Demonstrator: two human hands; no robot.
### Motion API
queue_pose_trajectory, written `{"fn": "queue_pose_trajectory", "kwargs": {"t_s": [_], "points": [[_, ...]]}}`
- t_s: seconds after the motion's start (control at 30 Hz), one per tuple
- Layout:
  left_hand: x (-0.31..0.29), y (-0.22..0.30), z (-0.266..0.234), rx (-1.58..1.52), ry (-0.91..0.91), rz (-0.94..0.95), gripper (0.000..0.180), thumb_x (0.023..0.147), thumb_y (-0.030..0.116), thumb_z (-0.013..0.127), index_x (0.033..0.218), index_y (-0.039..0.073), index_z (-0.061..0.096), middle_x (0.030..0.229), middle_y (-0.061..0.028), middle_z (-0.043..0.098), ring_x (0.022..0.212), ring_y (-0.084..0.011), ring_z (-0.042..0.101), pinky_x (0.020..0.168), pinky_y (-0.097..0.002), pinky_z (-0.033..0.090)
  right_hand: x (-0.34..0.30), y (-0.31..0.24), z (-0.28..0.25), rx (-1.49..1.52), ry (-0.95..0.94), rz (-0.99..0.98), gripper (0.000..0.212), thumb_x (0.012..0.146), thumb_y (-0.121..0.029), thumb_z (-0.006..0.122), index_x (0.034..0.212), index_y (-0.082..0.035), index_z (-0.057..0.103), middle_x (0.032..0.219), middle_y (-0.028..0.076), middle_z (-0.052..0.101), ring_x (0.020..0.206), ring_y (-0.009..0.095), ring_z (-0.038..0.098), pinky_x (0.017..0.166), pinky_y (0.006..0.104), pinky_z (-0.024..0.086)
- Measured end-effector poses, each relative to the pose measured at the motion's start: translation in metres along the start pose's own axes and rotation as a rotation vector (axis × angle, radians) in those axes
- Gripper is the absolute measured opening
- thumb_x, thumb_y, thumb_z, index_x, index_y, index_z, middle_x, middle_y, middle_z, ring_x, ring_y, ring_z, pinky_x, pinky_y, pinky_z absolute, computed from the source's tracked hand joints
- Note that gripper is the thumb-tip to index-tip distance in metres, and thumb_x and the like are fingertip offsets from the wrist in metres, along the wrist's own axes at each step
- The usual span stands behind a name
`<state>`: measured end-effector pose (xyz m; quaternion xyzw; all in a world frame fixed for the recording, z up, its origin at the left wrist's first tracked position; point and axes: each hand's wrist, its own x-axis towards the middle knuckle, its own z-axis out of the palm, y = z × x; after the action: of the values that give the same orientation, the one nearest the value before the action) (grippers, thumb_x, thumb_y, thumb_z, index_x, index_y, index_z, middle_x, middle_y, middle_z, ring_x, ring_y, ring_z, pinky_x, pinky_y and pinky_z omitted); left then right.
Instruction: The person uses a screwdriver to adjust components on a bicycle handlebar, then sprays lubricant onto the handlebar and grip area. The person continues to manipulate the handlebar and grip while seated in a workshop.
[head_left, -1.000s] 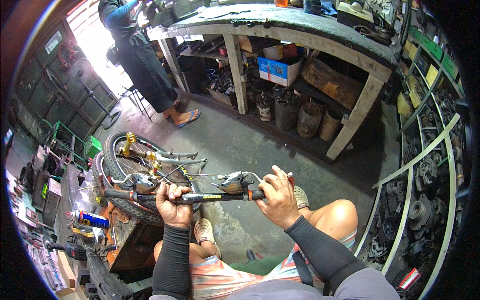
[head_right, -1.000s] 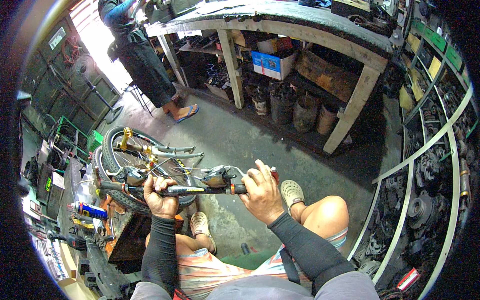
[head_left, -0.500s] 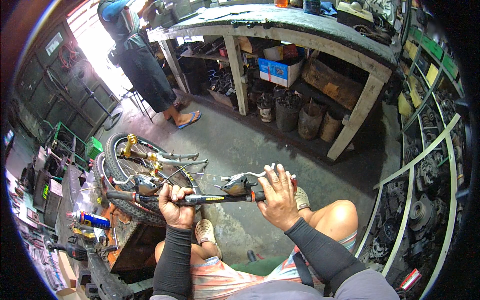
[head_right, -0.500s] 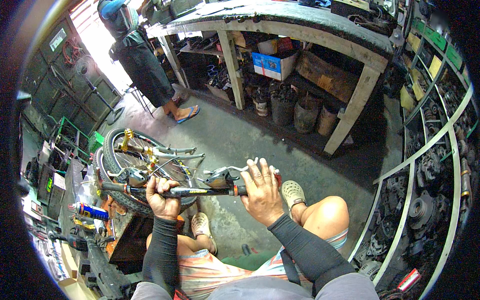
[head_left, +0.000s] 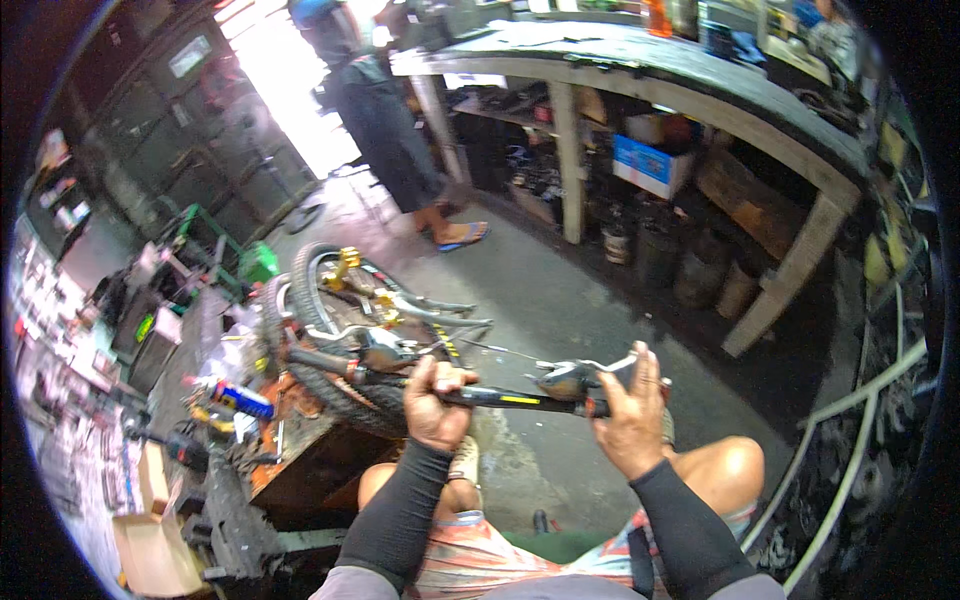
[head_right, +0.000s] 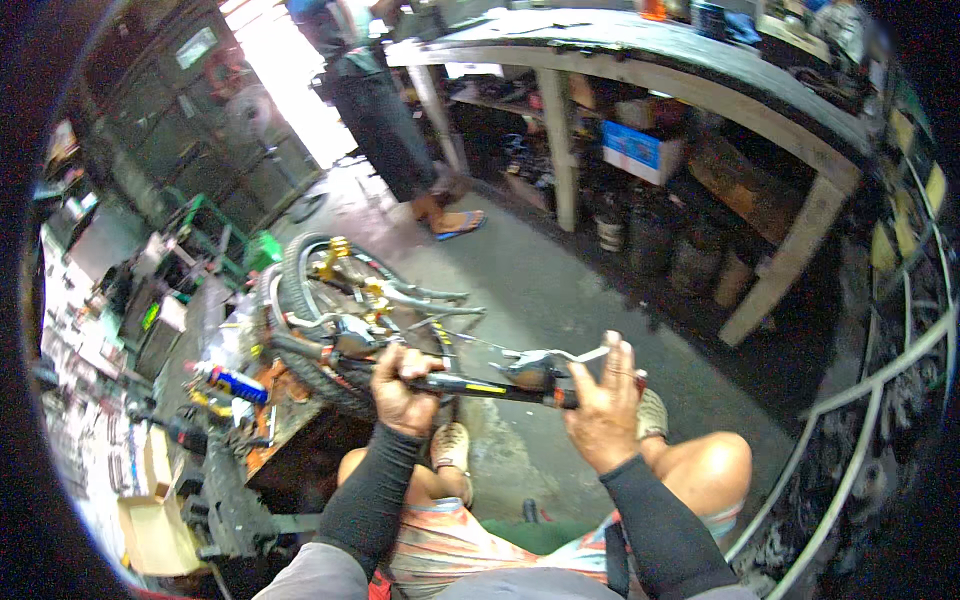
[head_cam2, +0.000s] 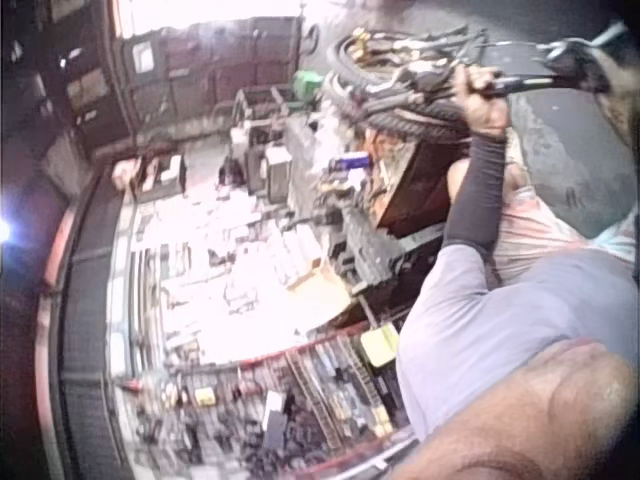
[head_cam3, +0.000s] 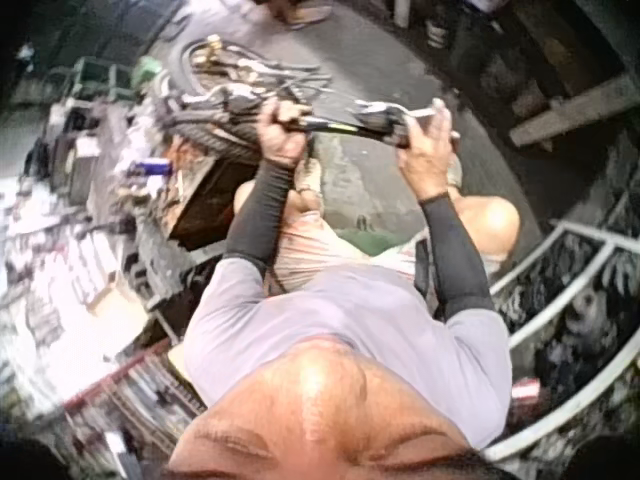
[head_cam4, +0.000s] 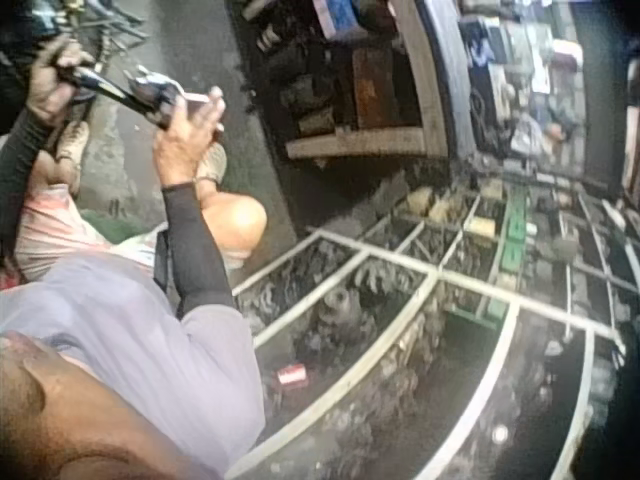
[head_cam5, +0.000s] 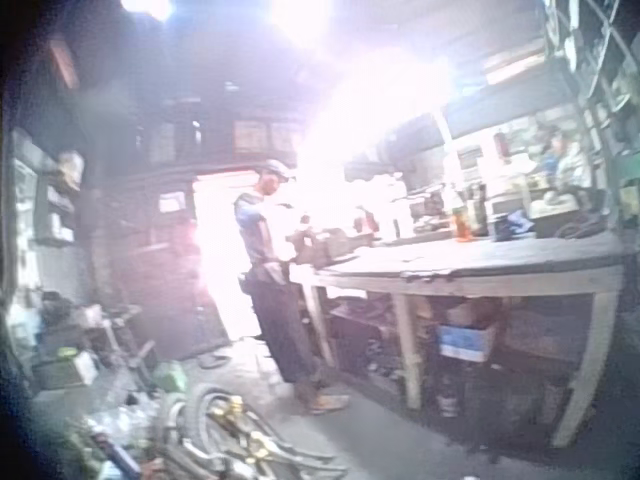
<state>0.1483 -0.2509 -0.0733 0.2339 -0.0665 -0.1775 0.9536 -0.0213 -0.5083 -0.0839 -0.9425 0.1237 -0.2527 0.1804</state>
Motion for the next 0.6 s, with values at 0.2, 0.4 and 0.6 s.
{"fn": "queue_pose_trajectory", "kwargs": {"t_s": [0.2, 0.4, 0.6], "points": [[0.000, -0.019, -0.006, 0.065, -0.150, -0.186, 0.038, 0.115, 0.042, 0.060, 0.092, 0.013, 0.060, 0.089, -0.0034, 0.063, 0.100, -0.0238, 0.067, 0.121, -0.0559, 0.047, -0.006, 0.039, -0.009, -0.057, -0.057, 0.031, 0.021, 0.073, -0.018, 0.087, 0.086, -0.006, 0.075, 0.174, 0.033, 0.037, 0.100, 0.040, 0.069, 0.099, 0.0475, 0.054], [-0.011, 0.007, 0.002, 1.270, -0.325, -0.481, 0.035, 0.102, 0.036, 0.082, 0.121, 0.007, 0.075, 0.116, -0.0095, 0.077, 0.117, -0.0235, 0.072, 0.107, -0.0421, 0.057, 0.029, 0.076, -0.079, -0.277, 0.128, -0.308, 0.032, 0.069, -0.023, 0.091, 0.071, -0.008, 0.062, 0.167, 0.017, 0.056, 0.076, 0.032, 0.063, 0.073, 0.0470, 0.050], [-0.036, 0.053, 0.050, 2.047, -0.544, 0.766, 0.053, 0.076, 0.020, 0.095, 0.124, 0.010, 0.072, 0.123, -0.0133, 0.073, 0.130, -0.0375, 0.066, 0.117, -0.0520, 0.049, 0.037, 0.123, -0.130, -0.440, 0.163, -0.403, 0.029, 0.061, -0.019, 0.091, 0.071, -0.011, 0.064, 0.164, 0.010, 0.060, 0.082, 0.026, 0.067, 0.075, 0.0461, 0.050]]}}
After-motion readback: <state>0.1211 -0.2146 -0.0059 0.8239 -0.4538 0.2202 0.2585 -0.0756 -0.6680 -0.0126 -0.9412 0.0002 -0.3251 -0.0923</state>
